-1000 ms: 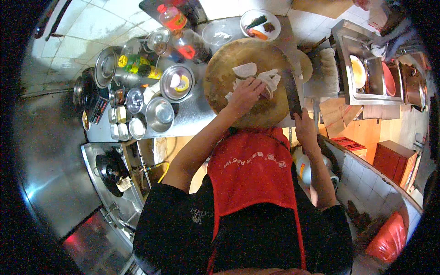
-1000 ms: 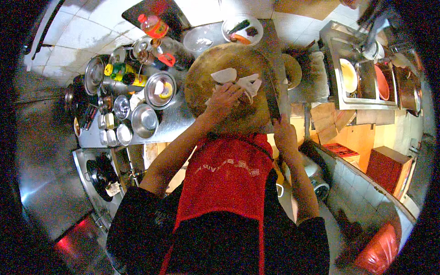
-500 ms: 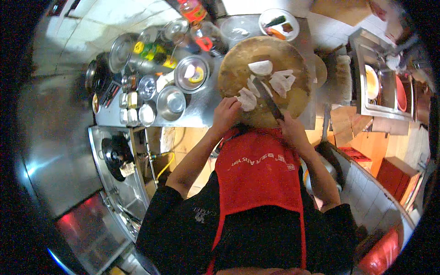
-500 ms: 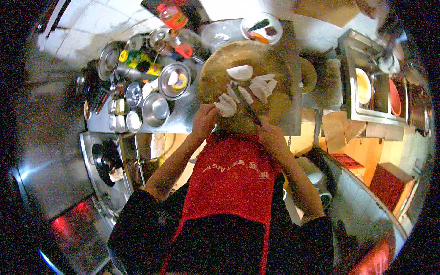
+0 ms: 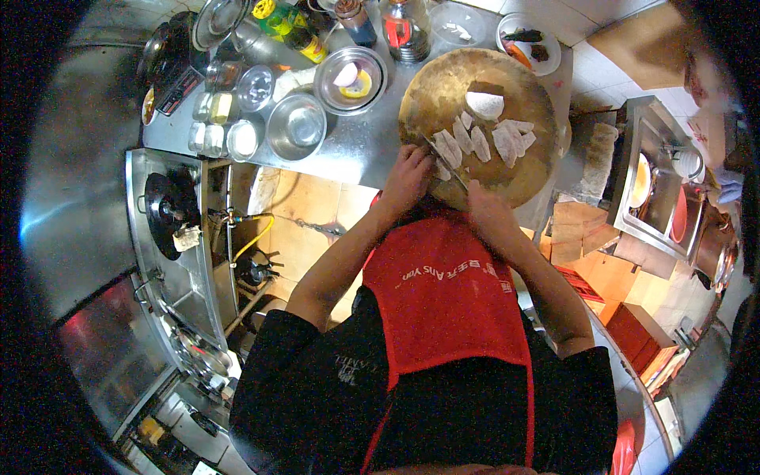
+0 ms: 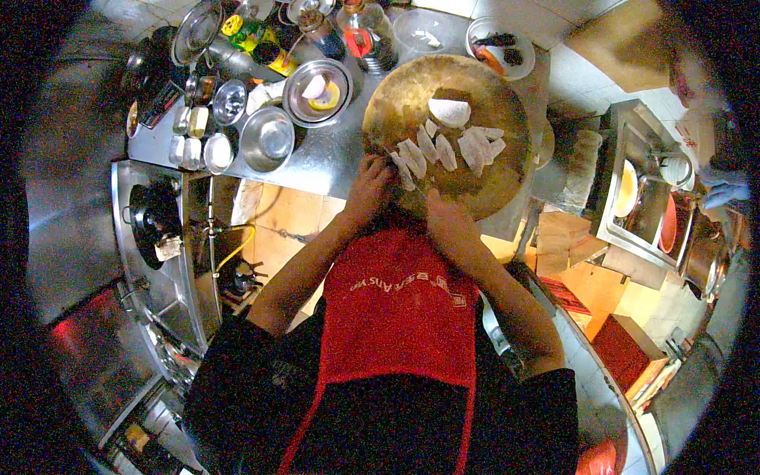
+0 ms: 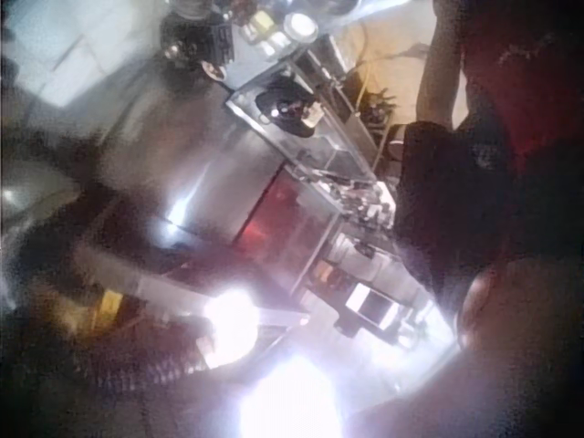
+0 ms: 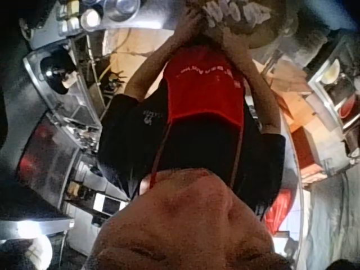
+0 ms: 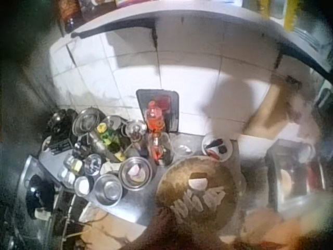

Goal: The person slices a white root vegetable into thin strips and then dices them on a wooden cutting board. They then slice a green bell pepper into strips. The chopped vegetables are placed into a small metal bowl.

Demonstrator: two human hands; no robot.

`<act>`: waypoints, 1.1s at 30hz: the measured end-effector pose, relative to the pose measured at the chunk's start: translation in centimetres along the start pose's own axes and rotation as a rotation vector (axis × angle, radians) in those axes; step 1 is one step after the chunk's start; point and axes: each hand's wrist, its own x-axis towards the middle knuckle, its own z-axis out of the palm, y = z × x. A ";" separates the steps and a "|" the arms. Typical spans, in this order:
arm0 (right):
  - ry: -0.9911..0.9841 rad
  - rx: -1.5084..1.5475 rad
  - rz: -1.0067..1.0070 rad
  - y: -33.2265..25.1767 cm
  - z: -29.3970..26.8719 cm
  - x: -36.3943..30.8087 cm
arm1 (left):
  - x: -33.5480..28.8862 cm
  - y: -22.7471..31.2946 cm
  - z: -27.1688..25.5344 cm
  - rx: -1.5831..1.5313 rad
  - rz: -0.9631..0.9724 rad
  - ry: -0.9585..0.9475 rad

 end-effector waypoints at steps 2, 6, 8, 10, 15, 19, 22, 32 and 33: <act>-0.014 0.043 0.020 -0.4 0.2 0.0 | 0.0 0.1 0.2 -0.031 -0.068 -0.023; -0.036 0.088 0.066 -1.0 0.8 -0.4 | 0.0 0.3 0.6 -0.065 -0.127 0.005; -0.026 0.133 0.090 -1.2 1.5 0.4 | 0.0 0.4 0.8 -0.066 -0.130 0.017; -0.047 0.146 0.141 -1.5 2.6 1.5 | -0.3 0.3 0.8 -0.077 -0.159 -0.041; -0.106 0.175 0.257 -0.7 3.2 2.9 | -1.2 -1.1 0.3 -0.154 -0.075 -0.091; -0.032 0.081 0.147 -0.5 1.6 1.5 | -1.5 -2.5 0.4 -0.177 0.014 -0.088; 0.040 0.057 0.070 -0.9 0.7 0.6 | -1.4 -3.0 1.0 -0.149 0.061 -0.063; 0.084 0.069 -0.033 -0.3 2.7 0.7 | -1.0 -2.5 0.7 -0.128 0.053 0.015; 0.109 0.047 -0.033 -0.3 3.0 1.3 | -0.9 -2.4 0.8 -0.114 0.020 -0.032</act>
